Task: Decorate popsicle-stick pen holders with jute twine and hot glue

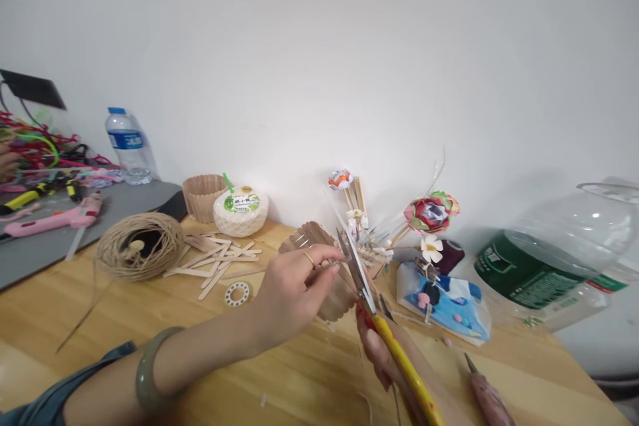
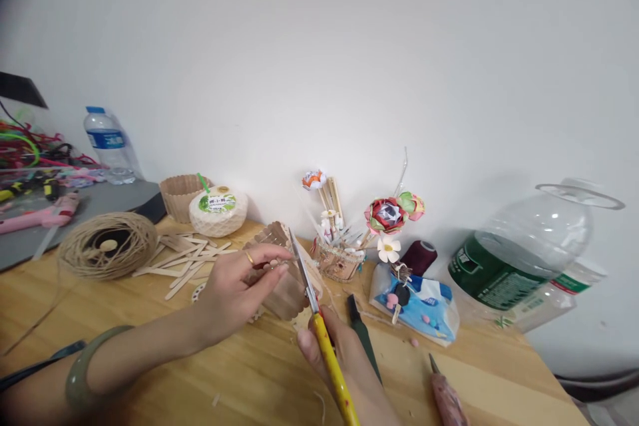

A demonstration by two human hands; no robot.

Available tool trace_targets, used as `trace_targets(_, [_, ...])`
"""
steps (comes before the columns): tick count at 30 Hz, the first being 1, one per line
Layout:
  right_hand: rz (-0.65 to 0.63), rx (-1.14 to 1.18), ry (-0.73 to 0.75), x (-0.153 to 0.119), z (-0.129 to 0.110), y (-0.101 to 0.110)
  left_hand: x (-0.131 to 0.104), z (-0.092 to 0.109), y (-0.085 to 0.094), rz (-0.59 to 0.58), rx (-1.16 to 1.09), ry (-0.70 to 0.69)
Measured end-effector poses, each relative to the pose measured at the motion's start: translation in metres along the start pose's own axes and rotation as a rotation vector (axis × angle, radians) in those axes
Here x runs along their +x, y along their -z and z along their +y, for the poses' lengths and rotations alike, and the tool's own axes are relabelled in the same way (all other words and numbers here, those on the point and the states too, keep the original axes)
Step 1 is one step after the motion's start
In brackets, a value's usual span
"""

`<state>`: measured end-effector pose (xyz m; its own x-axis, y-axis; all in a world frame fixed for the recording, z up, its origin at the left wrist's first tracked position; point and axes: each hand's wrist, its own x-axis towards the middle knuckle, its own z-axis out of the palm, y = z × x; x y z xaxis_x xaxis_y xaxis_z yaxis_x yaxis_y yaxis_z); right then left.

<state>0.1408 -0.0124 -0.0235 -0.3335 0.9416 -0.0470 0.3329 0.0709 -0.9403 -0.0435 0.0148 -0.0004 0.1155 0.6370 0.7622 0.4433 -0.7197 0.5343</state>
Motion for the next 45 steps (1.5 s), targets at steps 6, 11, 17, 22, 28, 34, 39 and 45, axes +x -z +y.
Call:
trace_targets(6, [0.027,-0.079,-0.015,0.01,0.004,-0.002,0.001,-0.012,-0.007,0.017,0.04,-0.023])
trace_targets(11, [0.004,-0.125,-0.075,0.003,-0.002,-0.005,-0.003,-0.017,-0.012,0.019,0.086,-0.005])
trace_targets(17, [-0.003,-0.155,-0.16,0.0,-0.006,-0.009,-0.004,-0.02,-0.014,-0.096,0.068,0.154])
trace_targets(22, [-0.01,-0.131,-0.2,0.002,0.003,-0.013,-0.004,-0.028,-0.011,-0.186,-0.032,0.24])
trace_targets(28, [0.026,-0.126,-0.211,0.002,0.001,-0.019,-0.005,-0.03,-0.009,-0.173,-0.028,0.252])
trace_targets(34, [0.051,-0.11,-0.234,0.007,0.004,-0.024,-0.002,-0.03,-0.008,-0.181,0.022,0.273])
trace_targets(39, [0.074,-0.152,-0.224,0.01,0.003,-0.027,0.001,-0.035,-0.008,-0.189,0.07,0.261])
trace_targets(45, [0.14,-0.272,-0.23,0.018,0.009,-0.016,0.01,-0.042,0.001,-0.157,0.158,0.236])
